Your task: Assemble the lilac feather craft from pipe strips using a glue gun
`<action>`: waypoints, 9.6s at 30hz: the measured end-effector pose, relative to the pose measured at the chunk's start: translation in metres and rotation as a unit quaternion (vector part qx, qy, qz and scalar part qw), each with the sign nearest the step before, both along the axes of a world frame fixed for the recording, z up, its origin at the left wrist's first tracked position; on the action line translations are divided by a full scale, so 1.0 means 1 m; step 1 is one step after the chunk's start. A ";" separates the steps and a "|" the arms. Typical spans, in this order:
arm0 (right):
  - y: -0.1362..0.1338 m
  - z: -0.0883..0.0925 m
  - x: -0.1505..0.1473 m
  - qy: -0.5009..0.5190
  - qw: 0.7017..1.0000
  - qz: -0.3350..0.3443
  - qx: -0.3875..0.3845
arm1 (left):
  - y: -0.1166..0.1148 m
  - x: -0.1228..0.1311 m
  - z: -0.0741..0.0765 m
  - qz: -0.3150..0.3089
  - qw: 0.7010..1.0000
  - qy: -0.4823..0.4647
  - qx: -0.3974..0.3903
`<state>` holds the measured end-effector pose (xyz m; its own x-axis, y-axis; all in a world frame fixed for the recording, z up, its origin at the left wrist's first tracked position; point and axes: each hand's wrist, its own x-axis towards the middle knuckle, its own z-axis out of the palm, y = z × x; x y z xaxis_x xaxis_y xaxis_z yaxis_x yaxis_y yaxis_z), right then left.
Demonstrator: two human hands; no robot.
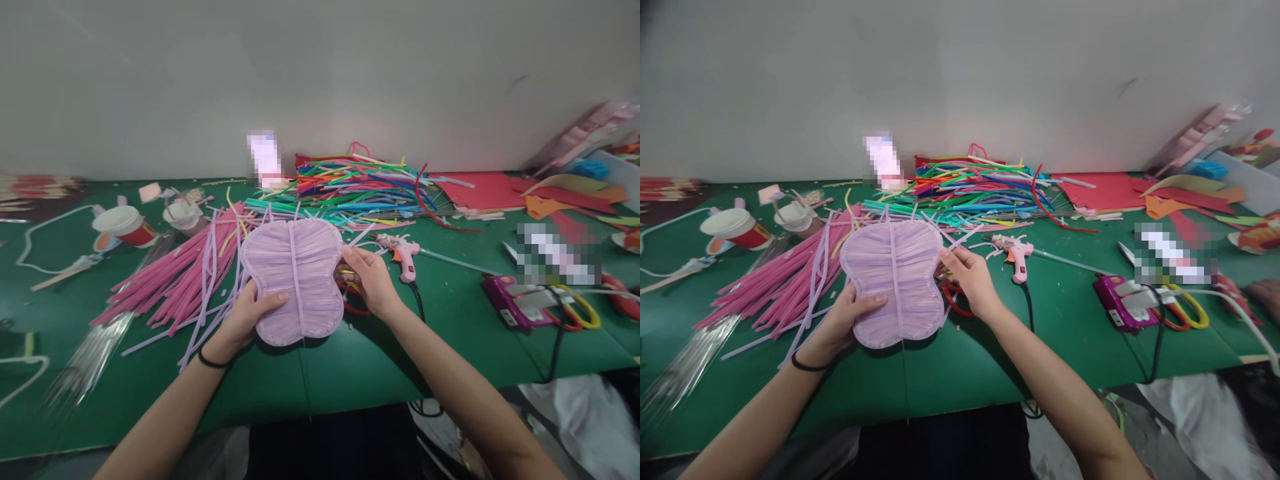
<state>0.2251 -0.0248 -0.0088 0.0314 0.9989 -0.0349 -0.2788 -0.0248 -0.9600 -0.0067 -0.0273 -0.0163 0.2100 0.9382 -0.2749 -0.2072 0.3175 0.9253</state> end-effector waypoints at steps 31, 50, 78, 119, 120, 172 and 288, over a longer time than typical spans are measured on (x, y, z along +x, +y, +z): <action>-0.002 -0.003 -0.005 -0.175 0.984 0.003 0.036 | 0.009 0.002 -0.007 -0.006 0.999 -0.010 -0.031; 0.008 -0.026 -0.002 -0.086 0.993 0.076 -0.028 | 0.021 -0.002 -0.010 0.118 0.990 0.044 0.070; -0.002 0.009 0.006 0.071 0.983 -0.006 0.170 | 0.038 -0.020 -0.017 0.221 0.966 0.061 0.120; 0.002 0.017 0.035 -0.491 0.868 -0.019 0.071 | 0.017 0.007 -0.006 0.078 0.990 -0.120 0.013; 0.000 0.025 0.045 -0.552 0.831 -0.028 0.057 | 0.019 0.007 -0.007 0.100 0.988 -0.118 0.022; -0.020 -0.018 0.026 -0.456 0.854 -0.236 0.080 | 0.039 0.033 -0.006 0.179 0.949 -0.257 -0.039; -0.023 -0.003 0.049 -0.436 0.857 -0.261 0.089 | 0.030 0.034 -0.004 0.168 0.957 -0.234 -0.013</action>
